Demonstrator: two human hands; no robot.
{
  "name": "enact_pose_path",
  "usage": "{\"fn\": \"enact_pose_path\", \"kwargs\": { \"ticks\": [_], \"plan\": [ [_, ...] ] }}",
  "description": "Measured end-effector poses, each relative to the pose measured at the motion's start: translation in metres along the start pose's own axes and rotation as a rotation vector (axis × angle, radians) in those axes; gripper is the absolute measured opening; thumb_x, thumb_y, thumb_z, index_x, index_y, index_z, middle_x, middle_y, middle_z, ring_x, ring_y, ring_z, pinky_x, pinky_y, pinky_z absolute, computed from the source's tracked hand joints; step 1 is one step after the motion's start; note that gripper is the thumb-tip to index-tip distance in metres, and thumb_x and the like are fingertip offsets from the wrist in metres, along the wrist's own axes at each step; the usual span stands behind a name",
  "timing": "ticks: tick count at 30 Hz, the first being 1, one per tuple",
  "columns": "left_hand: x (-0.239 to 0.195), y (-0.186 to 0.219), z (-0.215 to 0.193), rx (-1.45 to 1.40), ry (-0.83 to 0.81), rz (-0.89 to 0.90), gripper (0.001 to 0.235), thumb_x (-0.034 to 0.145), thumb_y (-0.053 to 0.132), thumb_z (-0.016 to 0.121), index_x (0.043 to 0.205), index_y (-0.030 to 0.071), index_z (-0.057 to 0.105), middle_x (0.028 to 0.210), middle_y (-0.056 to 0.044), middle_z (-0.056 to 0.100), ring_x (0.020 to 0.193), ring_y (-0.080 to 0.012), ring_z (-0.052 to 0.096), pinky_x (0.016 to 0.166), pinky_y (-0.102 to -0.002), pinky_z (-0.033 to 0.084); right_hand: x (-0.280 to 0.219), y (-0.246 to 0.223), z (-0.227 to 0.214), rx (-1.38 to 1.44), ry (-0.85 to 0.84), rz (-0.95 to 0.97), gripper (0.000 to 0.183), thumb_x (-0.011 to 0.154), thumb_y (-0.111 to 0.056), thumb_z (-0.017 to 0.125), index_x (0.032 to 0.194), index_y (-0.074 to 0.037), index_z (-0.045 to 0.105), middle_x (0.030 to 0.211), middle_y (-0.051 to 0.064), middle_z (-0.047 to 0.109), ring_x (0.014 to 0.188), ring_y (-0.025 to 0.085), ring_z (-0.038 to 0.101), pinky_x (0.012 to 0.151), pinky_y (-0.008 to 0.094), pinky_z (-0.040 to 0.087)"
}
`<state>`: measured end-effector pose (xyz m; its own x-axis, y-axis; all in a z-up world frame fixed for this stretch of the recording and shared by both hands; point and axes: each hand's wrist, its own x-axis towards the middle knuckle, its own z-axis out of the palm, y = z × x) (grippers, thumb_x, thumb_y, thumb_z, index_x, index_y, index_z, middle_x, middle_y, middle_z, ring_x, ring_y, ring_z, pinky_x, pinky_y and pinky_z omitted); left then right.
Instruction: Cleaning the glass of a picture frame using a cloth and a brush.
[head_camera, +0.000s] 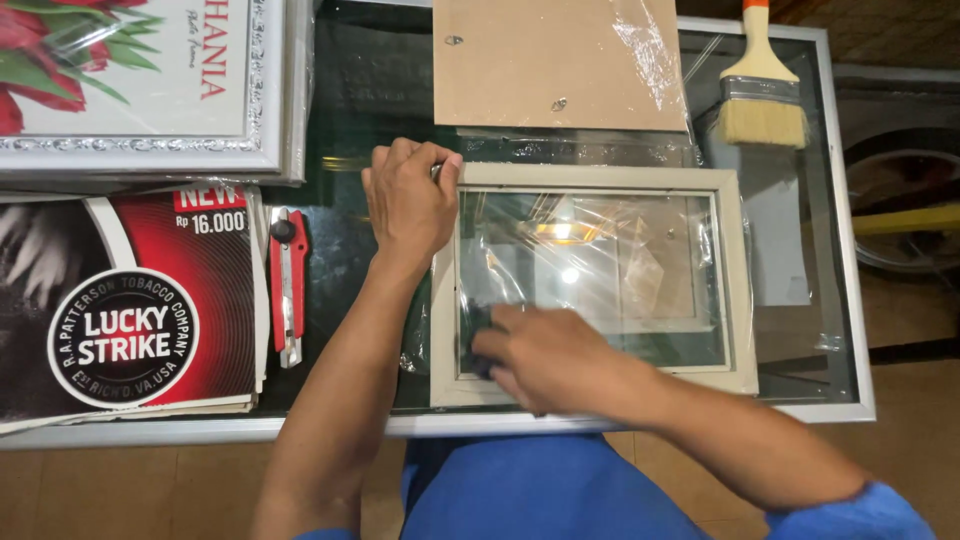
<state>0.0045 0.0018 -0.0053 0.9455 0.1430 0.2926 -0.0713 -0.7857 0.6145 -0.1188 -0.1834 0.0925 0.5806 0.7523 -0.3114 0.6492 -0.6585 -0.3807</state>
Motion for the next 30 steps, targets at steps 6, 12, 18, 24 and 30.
{"fn": "enact_pose_path", "kwargs": {
  "ticks": [6,12,18,24,30],
  "plan": [
    [-0.001,-0.001,-0.002,0.031,-0.024,0.019,0.012,0.097,0.039,0.071,0.091,0.029,0.073,0.094,0.001,0.063,0.102,-0.0261,0.059,0.088,-0.044,0.046,0.078,0.082,-0.029,-0.028,0.272,0.29,0.035,0.087,-0.028,0.066,0.12,-0.016,0.071,0.097,0.016,0.065,0.092,0.047,0.071,0.072,0.061,0.058],
    [0.0,0.003,-0.005,0.066,-0.025,0.043,0.012,0.098,0.036,0.072,0.092,0.025,0.073,0.096,-0.001,0.064,0.102,-0.0296,0.06,0.089,-0.047,0.047,-0.016,0.14,-0.049,-0.027,0.219,0.622,0.033,0.088,-0.028,0.069,0.12,-0.021,0.075,0.105,0.019,0.07,0.106,0.047,0.07,0.088,0.06,0.056],
    [-0.001,-0.003,0.001,0.106,-0.014,0.063,0.011,0.099,0.033,0.074,0.093,0.024,0.072,0.094,-0.004,0.062,0.099,-0.0325,0.06,0.086,-0.048,0.046,-0.102,0.2,-0.055,-0.036,0.224,0.842,0.034,0.09,-0.032,0.07,0.123,-0.026,0.076,0.112,0.018,0.076,0.107,0.045,0.071,0.09,0.056,0.056],
    [-0.002,0.0,0.006,0.089,0.01,0.006,0.012,0.1,0.033,0.072,0.093,0.023,0.072,0.097,-0.001,0.062,0.104,-0.0273,0.059,0.09,-0.044,0.043,-0.132,0.132,-0.053,-0.115,-0.061,0.633,0.035,0.086,-0.026,0.069,0.12,-0.02,0.073,0.107,0.018,0.075,0.103,0.043,0.073,0.088,0.055,0.061],
    [-0.004,0.022,-0.01,0.059,0.038,0.028,0.009,0.096,0.019,0.07,0.091,0.013,0.076,0.098,-0.008,0.064,0.095,-0.0289,0.056,0.091,-0.043,0.042,-0.15,0.123,-0.003,0.041,-0.092,0.33,0.038,0.084,-0.027,0.072,0.12,-0.017,0.068,0.128,0.003,0.066,0.099,0.027,0.073,0.083,0.042,0.064]
  ]
}}
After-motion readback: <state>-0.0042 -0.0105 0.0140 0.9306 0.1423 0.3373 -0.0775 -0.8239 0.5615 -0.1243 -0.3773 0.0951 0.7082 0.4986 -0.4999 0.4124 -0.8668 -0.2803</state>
